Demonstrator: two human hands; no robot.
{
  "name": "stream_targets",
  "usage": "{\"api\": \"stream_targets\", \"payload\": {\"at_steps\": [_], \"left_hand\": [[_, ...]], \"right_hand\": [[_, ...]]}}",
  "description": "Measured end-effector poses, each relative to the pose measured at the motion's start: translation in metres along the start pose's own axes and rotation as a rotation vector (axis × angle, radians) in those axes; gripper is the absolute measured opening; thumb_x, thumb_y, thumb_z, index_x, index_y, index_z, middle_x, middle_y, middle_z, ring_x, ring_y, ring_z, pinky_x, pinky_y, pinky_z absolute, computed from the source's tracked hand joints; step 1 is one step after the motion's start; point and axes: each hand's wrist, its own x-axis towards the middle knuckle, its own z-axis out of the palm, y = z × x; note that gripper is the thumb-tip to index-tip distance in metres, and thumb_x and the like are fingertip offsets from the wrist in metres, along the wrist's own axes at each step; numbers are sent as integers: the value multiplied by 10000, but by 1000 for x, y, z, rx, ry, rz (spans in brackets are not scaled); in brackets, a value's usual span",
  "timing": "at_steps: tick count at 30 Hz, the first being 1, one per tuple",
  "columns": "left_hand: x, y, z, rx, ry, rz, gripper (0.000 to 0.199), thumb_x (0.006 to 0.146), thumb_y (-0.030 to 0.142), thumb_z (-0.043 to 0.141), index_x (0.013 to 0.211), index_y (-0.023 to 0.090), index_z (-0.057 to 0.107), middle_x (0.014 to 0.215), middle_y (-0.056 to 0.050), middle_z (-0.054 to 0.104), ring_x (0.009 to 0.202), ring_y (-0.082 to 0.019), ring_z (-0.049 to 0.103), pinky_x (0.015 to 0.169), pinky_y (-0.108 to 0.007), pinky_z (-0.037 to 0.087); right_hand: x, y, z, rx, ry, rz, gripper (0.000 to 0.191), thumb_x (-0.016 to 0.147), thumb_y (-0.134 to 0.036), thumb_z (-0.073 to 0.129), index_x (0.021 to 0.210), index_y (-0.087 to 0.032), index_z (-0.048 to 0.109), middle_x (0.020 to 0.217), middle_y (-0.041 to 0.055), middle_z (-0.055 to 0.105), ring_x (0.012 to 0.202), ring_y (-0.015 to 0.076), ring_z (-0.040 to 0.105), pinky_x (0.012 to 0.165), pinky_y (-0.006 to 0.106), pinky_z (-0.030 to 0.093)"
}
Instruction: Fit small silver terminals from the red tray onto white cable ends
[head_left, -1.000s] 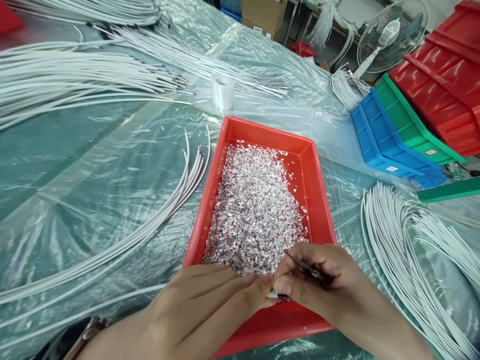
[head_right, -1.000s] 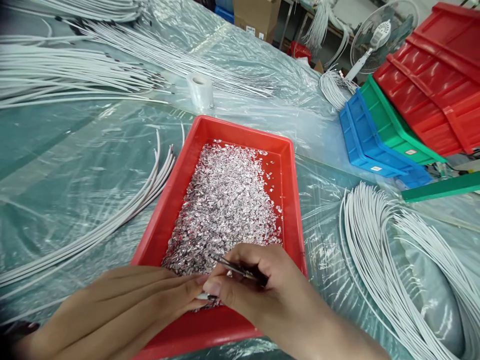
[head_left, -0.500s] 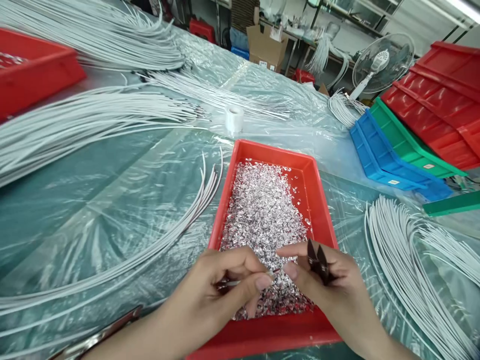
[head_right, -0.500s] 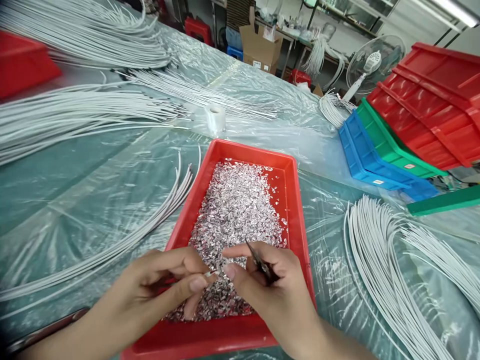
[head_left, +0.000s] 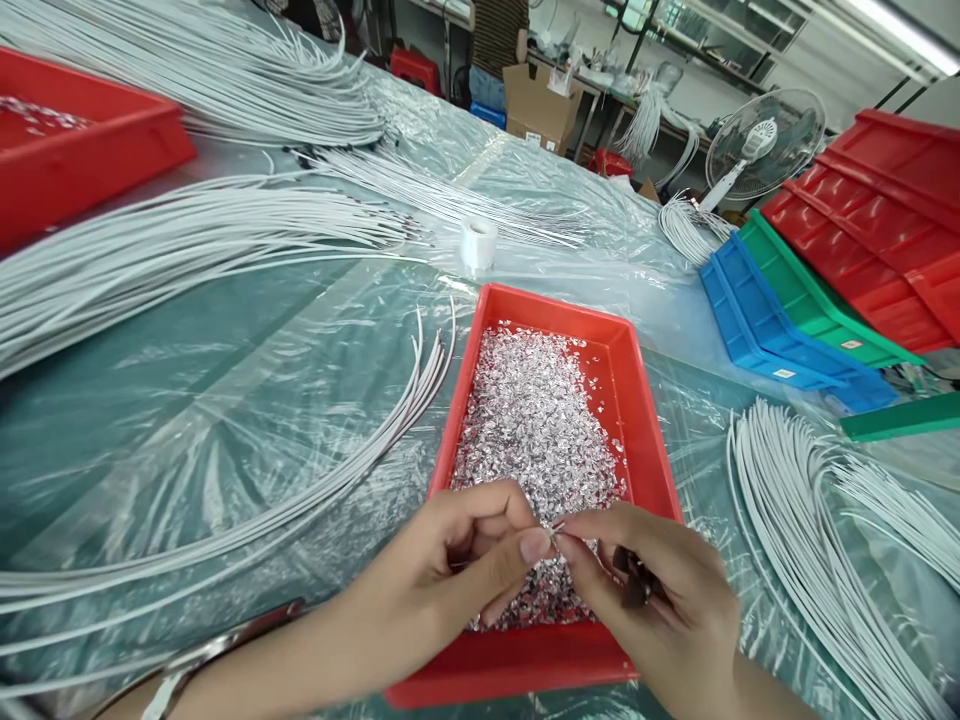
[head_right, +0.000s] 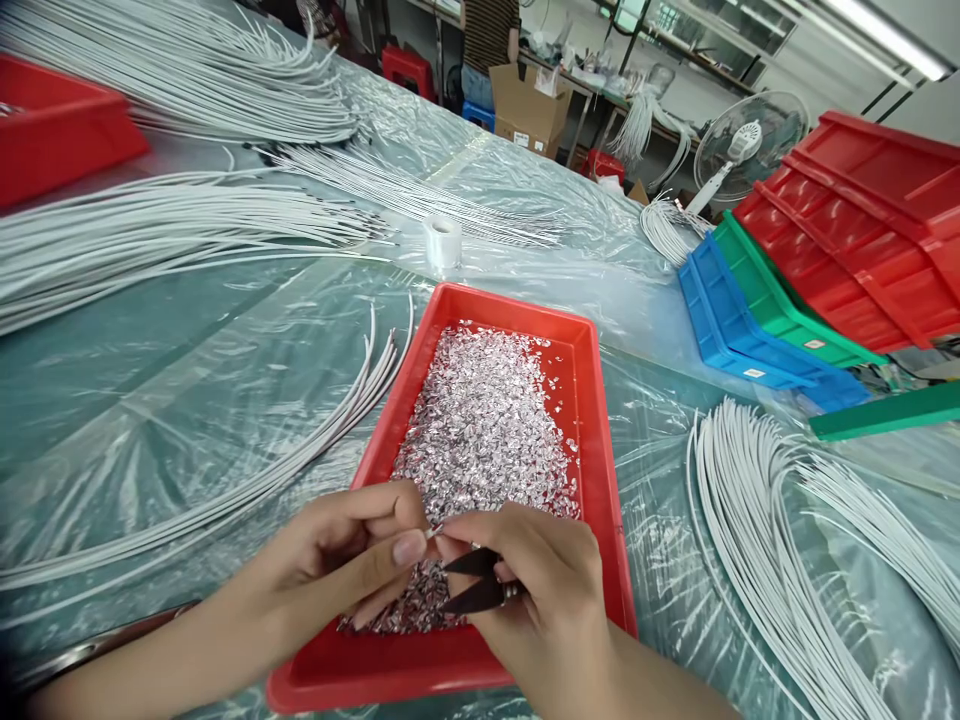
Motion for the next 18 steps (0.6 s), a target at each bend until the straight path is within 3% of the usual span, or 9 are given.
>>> {"api": "stream_targets", "payload": {"at_steps": [9,18], "left_hand": [[0,-1,-2,-93,-69,-19,297,963,369,478,725,190,467,502,93,404,456,-66,292,444,-209,206],[2,-4,-5,-170,-99,-53,299,958,388,499,735,190,483,467,110,363,412,-55,240,425,-208,187]], "right_hand": [[1,-1,1,51,-23,30,213,764,2,558,824,-196,608,634,-51,631,425,51,428,394,165,351],[-2,0,-1,167,-113,122,234,765,-17,538,869,-221,583,599,-102,458,443,50,337,373,174,269]]}}
